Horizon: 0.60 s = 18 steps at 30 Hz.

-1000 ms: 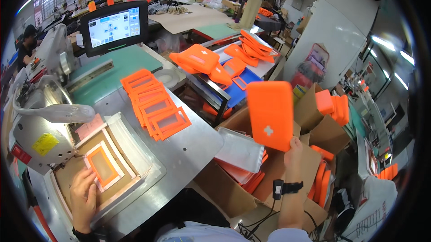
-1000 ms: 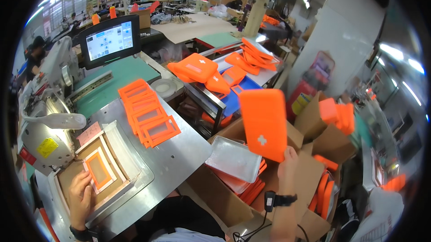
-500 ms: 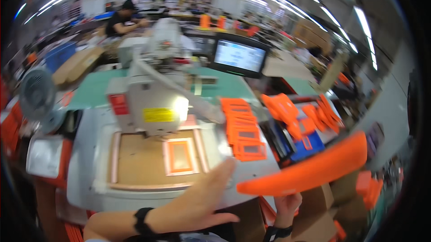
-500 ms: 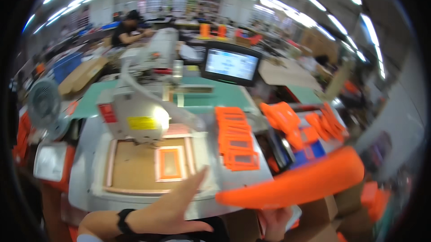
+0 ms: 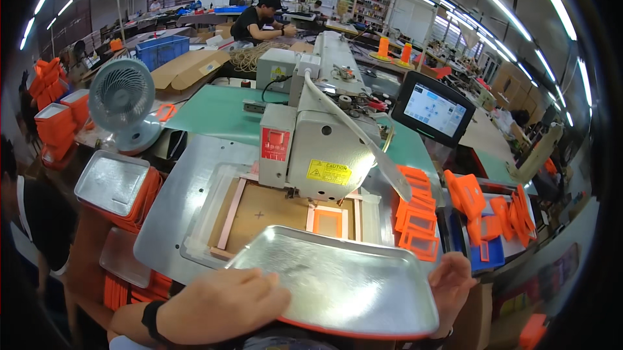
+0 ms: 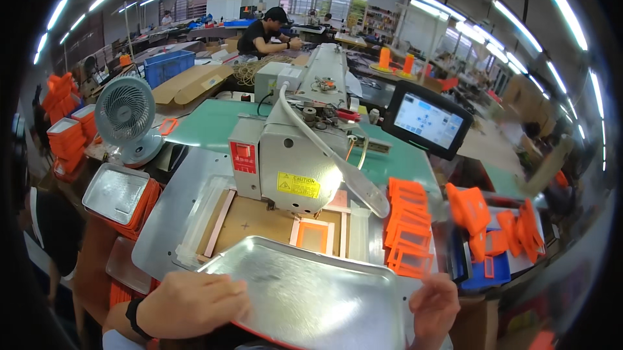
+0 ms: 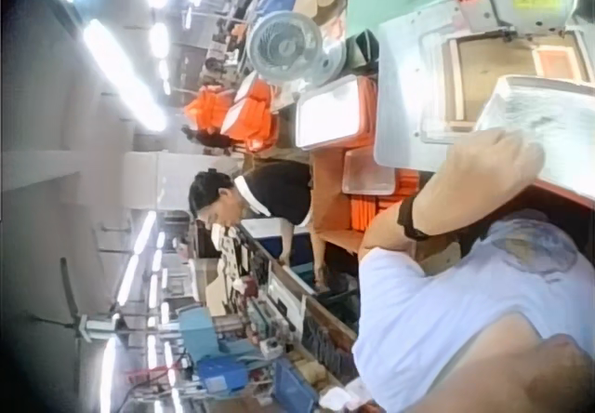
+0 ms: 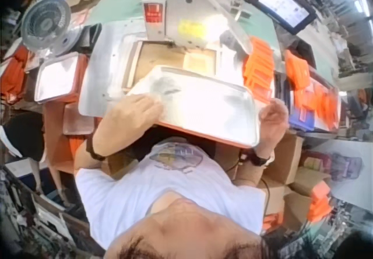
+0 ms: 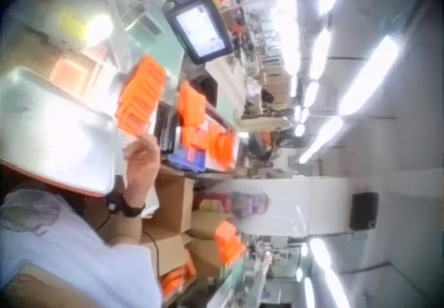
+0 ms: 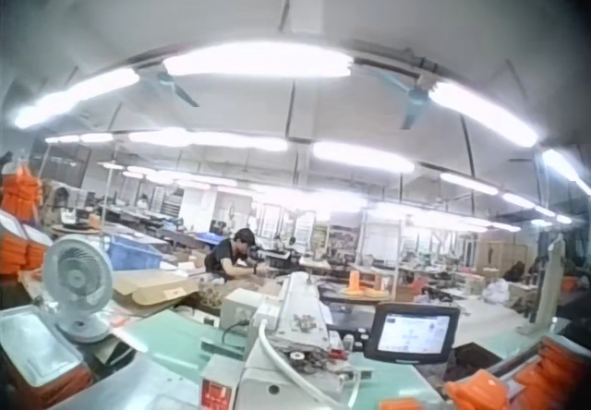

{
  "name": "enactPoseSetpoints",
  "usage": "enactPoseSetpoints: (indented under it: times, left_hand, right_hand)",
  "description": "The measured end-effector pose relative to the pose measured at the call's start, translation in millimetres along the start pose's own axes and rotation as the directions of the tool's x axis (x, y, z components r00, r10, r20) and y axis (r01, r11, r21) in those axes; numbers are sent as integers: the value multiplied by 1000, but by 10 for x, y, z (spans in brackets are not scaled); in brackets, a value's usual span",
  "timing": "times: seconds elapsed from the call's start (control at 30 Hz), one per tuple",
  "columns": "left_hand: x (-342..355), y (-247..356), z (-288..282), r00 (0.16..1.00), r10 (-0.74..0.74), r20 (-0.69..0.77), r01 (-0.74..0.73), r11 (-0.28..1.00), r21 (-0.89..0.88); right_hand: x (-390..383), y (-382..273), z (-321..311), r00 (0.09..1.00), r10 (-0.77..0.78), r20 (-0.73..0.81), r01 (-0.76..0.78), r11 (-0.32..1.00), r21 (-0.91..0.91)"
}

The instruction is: Using an industrial sewing machine to stitch together components of orange leather/synthetic cases.

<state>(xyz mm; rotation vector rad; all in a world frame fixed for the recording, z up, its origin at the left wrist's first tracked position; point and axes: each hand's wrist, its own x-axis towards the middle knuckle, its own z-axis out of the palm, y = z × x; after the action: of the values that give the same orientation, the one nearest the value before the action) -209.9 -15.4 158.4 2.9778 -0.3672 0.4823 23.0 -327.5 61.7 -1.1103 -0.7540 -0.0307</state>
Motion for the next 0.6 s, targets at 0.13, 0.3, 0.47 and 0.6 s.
enactPoseSetpoints:
  times: [0.13, 0.3, 0.47, 0.6]
  left_hand:
    - [25, -291, 325, 982, -91, -165, 96, 995, 24]
    - [60, -415, 392, 981, -141, -133, 152, 985, 81]
    - [139, -582, 449, 977, -208, -53, 211, 976, 52]
    - [194, -696, 462, 987, -142, -71, 150, 983, 109]
  right_hand:
    - [97, -168, 427, 926, 81, 369, 62, 932, -358]
    - [333, -77, 687, 796, 273, 539, 148, 776, -613]
    - [537, 137, 748, 771, 217, 598, 234, 777, -584]
    - [641, 266, 764, 752, 218, 622, 242, 786, -568]
